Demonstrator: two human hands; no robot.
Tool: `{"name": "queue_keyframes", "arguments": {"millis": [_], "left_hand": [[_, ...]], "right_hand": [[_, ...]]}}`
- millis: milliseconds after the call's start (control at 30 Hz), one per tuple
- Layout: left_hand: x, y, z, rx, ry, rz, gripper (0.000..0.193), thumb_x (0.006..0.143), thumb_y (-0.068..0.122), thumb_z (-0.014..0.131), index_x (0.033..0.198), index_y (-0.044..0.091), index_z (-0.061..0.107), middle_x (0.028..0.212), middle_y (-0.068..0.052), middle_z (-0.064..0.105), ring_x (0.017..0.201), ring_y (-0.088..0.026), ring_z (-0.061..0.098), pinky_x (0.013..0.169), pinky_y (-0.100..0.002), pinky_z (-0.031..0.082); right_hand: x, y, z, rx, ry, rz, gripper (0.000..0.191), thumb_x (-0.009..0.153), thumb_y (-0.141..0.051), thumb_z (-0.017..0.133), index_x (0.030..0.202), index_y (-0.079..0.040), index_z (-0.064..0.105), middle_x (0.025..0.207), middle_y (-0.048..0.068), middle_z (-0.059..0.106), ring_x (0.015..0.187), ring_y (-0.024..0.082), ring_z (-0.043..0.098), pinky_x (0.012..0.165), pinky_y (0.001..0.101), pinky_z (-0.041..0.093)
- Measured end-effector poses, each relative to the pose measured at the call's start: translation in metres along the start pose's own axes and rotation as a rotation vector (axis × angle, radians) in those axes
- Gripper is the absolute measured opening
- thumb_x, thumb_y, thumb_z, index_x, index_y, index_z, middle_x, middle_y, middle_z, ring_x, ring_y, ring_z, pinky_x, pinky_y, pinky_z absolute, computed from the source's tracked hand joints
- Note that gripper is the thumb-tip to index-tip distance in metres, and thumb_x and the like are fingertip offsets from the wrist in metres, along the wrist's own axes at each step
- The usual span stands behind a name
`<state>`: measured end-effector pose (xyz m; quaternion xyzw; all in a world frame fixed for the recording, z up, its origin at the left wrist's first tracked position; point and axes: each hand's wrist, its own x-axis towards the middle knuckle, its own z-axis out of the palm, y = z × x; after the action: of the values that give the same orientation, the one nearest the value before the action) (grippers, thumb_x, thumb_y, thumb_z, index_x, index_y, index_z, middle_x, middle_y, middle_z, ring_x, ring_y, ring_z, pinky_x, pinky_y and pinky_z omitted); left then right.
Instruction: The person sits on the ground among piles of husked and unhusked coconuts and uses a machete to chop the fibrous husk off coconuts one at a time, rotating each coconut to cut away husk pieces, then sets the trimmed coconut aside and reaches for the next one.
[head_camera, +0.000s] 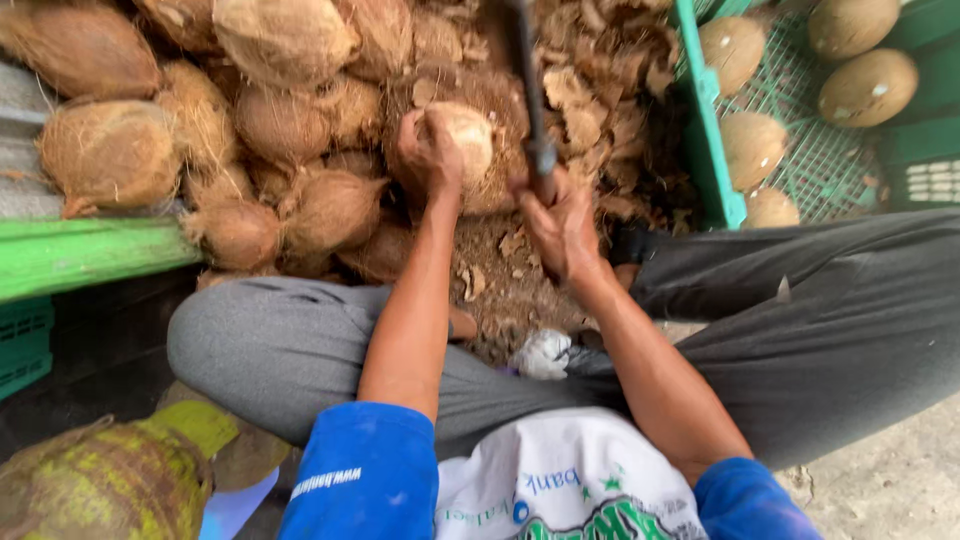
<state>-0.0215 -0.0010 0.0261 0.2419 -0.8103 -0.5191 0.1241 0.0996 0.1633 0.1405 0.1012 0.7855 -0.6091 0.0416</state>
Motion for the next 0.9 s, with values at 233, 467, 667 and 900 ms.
{"name": "queue_keyframes", "arguments": {"millis": [233,467,667,900], "left_hand": [[0.005,-0.007,0.009,0.122,0.188,0.245,0.036,0.103,0.043,0.055,0.103,0.009,0.065,0.103,-0.011,0.065,0.093,-0.024,0.062,0.082,-0.044,0.05],[-0.003,-0.005,0.006,-0.189,0.025,-0.011,0.027,0.097,0.036,0.06,0.1,0.01,0.06,0.101,-0.009,0.059,0.09,-0.017,0.056,0.078,-0.036,0.051],[-0.011,0.015,-0.005,0.074,-0.015,0.067,0.029,0.099,0.041,0.059,0.094,0.014,0.064,0.103,-0.006,0.063,0.096,-0.019,0.059,0.087,-0.042,0.048],[-0.014,0.008,-0.007,0.145,0.089,0.228,0.031,0.096,0.047,0.055,0.095,0.019,0.068,0.101,-0.002,0.064,0.093,-0.018,0.059,0.09,-0.039,0.047]], "right_hand": [[0.003,0.009,0.009,-0.145,-0.203,0.227,0.024,0.101,-0.024,0.057,0.081,-0.011,0.053,0.064,-0.001,0.054,0.049,0.013,0.05,0.042,0.0324,0.048],[0.002,0.019,0.011,-0.016,-0.111,0.076,0.019,0.102,-0.02,0.054,0.086,-0.012,0.055,0.072,0.004,0.061,0.058,0.014,0.057,0.052,0.034,0.053],[0.008,0.024,0.013,-0.316,-0.136,-0.087,0.024,0.102,-0.021,0.06,0.082,-0.008,0.056,0.065,0.007,0.059,0.049,0.016,0.055,0.043,0.0341,0.048],[0.013,0.031,0.011,-0.065,-0.129,0.028,0.025,0.108,-0.018,0.047,0.087,-0.008,0.057,0.066,0.002,0.059,0.046,0.01,0.051,0.034,0.0302,0.047]]}}
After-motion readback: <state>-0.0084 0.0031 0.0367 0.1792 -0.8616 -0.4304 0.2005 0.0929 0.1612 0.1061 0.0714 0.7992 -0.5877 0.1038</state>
